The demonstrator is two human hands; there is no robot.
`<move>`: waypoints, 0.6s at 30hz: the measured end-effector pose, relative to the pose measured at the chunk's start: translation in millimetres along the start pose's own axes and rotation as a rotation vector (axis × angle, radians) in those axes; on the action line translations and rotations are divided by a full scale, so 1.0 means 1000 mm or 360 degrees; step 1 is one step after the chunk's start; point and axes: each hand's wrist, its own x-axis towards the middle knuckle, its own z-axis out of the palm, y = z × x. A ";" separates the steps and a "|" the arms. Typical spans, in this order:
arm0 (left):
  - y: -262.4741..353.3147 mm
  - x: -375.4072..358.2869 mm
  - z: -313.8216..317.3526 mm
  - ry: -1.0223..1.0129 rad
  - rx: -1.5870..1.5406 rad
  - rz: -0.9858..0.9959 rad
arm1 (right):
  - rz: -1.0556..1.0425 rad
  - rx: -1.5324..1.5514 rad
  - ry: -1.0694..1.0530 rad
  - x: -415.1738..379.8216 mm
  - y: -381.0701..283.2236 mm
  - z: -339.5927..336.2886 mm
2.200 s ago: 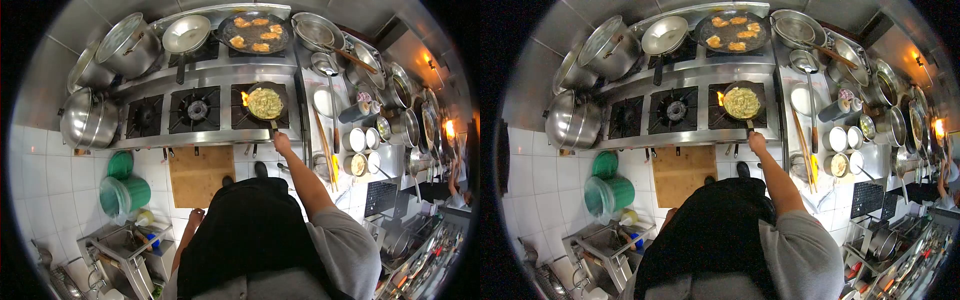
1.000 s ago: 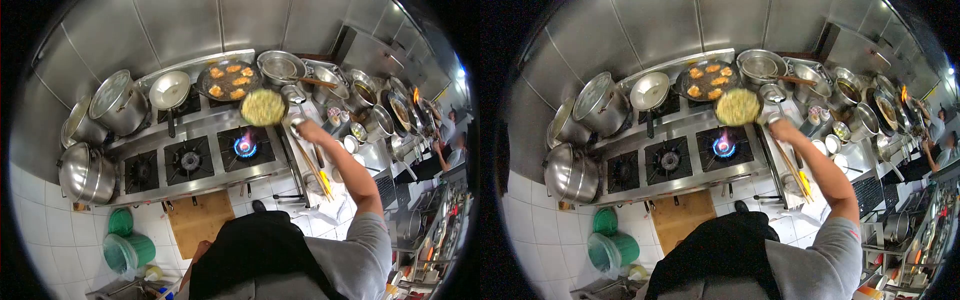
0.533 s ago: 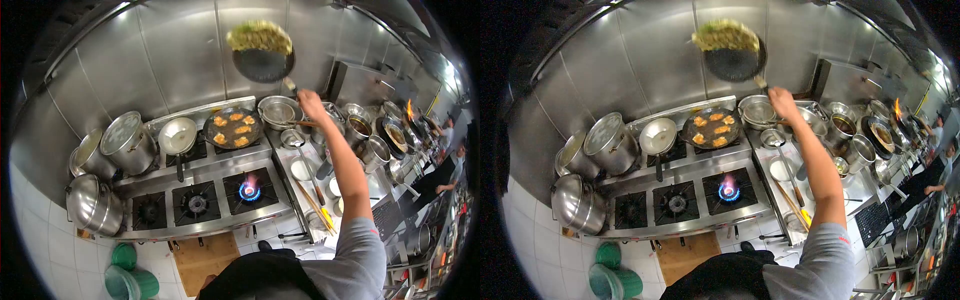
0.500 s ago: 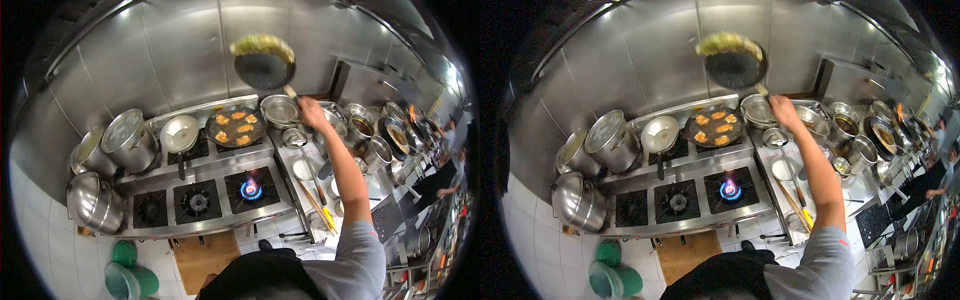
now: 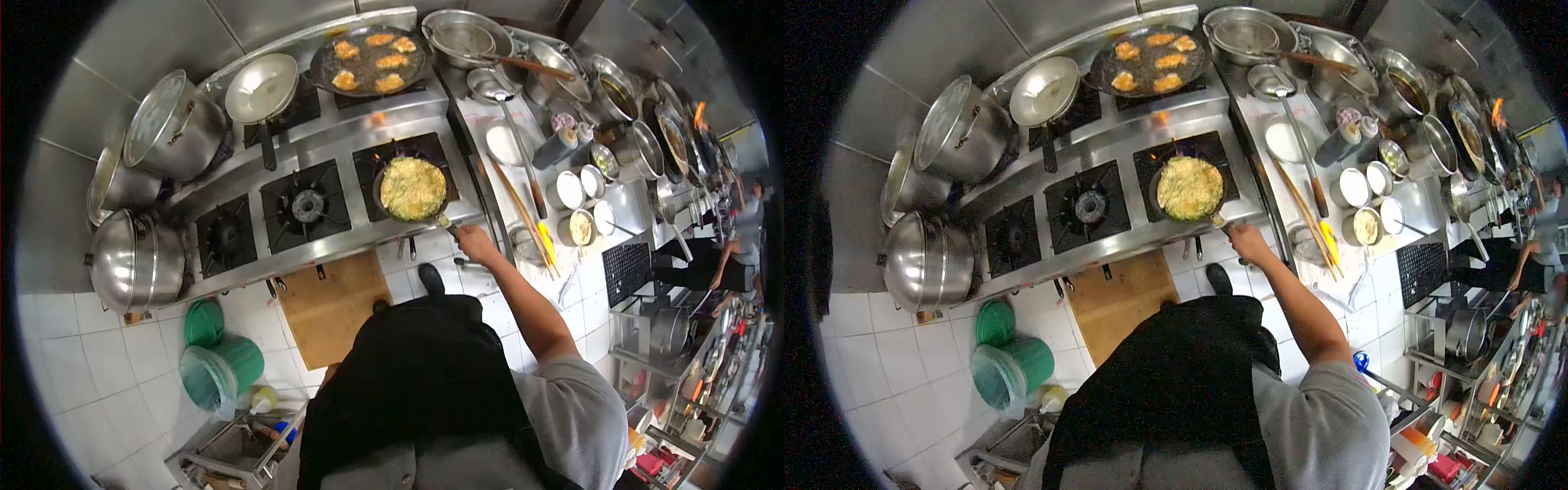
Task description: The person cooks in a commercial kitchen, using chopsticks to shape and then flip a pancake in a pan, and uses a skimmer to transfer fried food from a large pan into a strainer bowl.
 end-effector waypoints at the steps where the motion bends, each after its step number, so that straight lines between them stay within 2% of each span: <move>1: 0.003 -0.005 -0.003 0.0003 -0.0011 -0.0017 | -0.0008 0.0009 0.0047 0.003 0.003 0.004; 2: 0.012 -0.007 -0.008 0.0002 -0.0033 -0.0027 | 0.0006 0.0011 0.0042 0.018 0.017 0.018; 4: 0.025 -0.007 -0.014 0.0006 -0.0080 -0.0047 | -0.0423 -0.0267 0.0427 0.054 0.056 0.048; 9: 0.072 -0.006 -0.020 0.0060 -0.0222 -0.0123 | -0.0361 -0.0316 0.0384 0.065 0.051 0.036; 11: 0.079 -0.012 -0.012 0.0060 -0.0243 -0.0174 | -0.0316 -0.0423 0.0636 0.074 0.055 0.048; 13: 0.080 -0.007 -0.008 0.0035 -0.0378 -0.0186 | -0.0347 -0.0304 0.0589 0.078 0.057 0.046; 16: 0.088 0.010 -0.005 0.0100 -0.0302 -0.0118 | -0.0249 -0.0108 0.0307 0.083 0.054 0.037; 18: 0.083 -0.001 0.012 0.0102 -0.0236 -0.0090 | -0.0288 -0.0101 0.0355 0.084 0.048 0.040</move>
